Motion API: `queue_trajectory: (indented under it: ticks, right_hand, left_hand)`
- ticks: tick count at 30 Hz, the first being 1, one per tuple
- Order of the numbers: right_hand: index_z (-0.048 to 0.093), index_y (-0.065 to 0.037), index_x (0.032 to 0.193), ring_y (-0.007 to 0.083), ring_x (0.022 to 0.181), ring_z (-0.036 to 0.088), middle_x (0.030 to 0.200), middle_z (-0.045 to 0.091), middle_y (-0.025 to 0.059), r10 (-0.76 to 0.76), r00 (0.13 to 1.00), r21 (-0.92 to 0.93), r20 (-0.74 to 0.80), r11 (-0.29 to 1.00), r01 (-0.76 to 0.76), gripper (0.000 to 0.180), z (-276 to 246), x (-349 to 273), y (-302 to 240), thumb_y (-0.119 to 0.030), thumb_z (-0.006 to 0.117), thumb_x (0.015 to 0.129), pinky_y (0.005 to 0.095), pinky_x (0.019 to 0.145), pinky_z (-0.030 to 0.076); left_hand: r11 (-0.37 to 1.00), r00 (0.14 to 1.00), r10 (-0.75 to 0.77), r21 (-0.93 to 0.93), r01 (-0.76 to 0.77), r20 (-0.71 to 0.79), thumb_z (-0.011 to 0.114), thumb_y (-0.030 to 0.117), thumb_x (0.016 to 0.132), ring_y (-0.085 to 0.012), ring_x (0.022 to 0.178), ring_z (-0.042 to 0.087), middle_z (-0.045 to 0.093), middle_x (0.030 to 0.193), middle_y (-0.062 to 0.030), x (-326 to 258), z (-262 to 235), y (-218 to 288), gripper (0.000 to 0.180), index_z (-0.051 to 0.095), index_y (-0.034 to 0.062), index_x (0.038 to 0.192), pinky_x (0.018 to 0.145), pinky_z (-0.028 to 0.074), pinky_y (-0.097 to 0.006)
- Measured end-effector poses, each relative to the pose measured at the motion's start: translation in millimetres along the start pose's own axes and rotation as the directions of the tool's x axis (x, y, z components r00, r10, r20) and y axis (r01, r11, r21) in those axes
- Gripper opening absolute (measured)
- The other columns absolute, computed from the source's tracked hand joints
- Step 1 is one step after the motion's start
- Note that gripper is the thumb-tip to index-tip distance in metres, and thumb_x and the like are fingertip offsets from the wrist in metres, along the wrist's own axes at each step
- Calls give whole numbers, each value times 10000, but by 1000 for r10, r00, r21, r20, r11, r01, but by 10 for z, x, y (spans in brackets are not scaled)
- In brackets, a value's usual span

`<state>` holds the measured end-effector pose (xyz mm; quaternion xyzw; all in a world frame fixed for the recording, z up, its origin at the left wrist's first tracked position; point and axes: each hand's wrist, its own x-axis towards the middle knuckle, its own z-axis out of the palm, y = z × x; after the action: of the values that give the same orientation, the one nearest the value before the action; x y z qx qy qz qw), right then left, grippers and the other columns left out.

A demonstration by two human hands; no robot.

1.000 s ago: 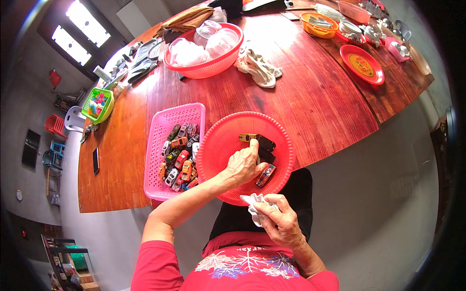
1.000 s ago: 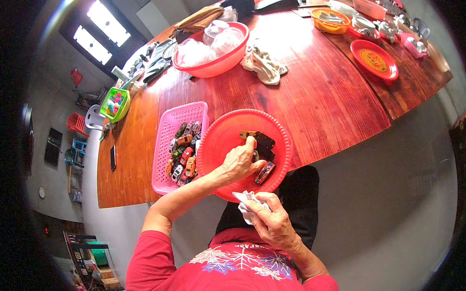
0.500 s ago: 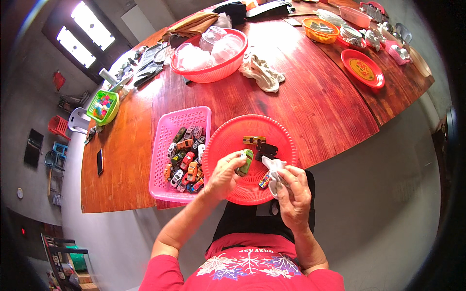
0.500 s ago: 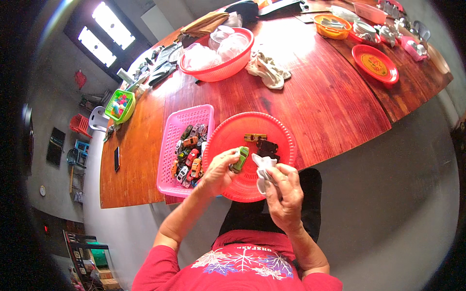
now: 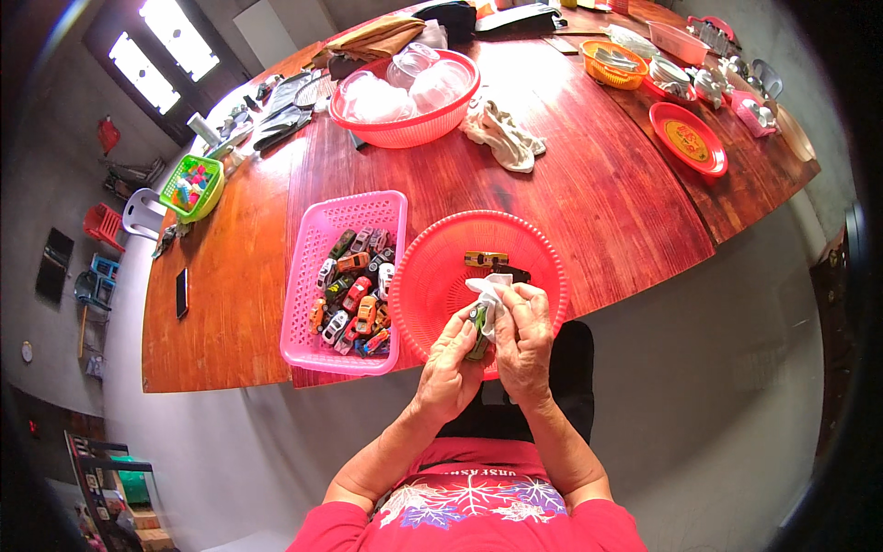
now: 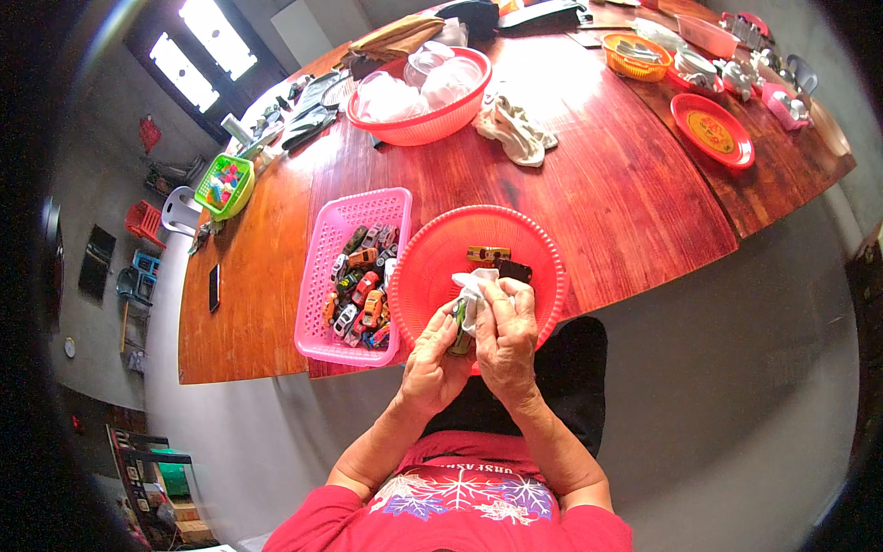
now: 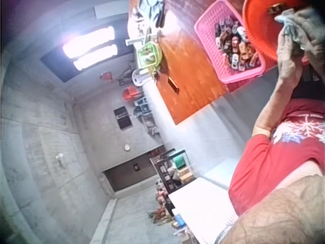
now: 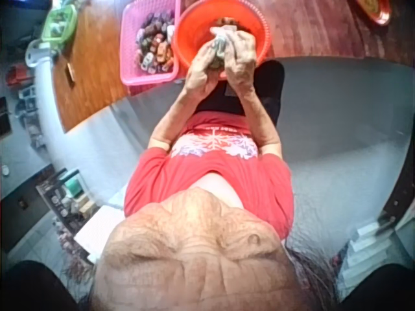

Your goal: The person wipes small toy cars with a white cloth while sitting at a wooden table. They pick up each toy car from a pink basket, wipe it thoroughly, and place it into a red basket. The process is repeated for multiple toy cars throughout the video.

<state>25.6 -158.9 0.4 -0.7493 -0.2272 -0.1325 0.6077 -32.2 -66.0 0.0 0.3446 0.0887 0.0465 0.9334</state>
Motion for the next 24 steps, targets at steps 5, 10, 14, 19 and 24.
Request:
queue_trajectory:
  ticks: [5,10,14,19,24]
  right_hand:
    - [620,-12,1127,326,950,544,1086,500,178,-182,981,-72,66,980,187,370,-16,-174,-103,37,605,761,374,803,469]
    - [649,23,1045,297,969,523,1101,509,157,-381,901,-77,209,912,404,338,-41,-378,-210,38,664,707,371,813,461]
    - [629,36,1024,299,947,538,1076,520,148,-358,926,-99,116,924,370,294,-51,-255,-221,51,644,730,378,801,467]
    - [620,-25,992,311,917,562,1019,524,163,-87,995,43,48,995,85,254,-38,-97,-200,31,651,746,372,803,468]
    - [635,-35,963,293,889,567,1009,524,161,-113,993,17,19,993,113,226,5,-156,-214,16,665,744,370,777,476]
  left_hand:
    - [999,995,-14,-38,10,-100,318,365,1011,-116,1002,543,563,1148,-51,-32,126,109,444,391,69,1334,876,432,-270]
    - [933,994,30,361,9,-101,202,706,879,-96,850,502,519,970,-5,-93,73,174,810,438,57,1301,794,438,-240]
    - [893,990,102,448,-48,-97,201,678,893,-136,1005,503,519,1092,-43,-149,104,73,774,421,49,1289,921,402,-281]
    - [912,987,141,397,-99,-79,310,568,942,-150,1104,500,521,1177,-60,-165,-4,-41,634,419,42,1279,975,392,-296]
    - [891,972,223,420,-171,-78,314,570,940,-144,1063,513,527,1148,-55,-167,-32,-61,643,420,31,1276,953,406,-292]
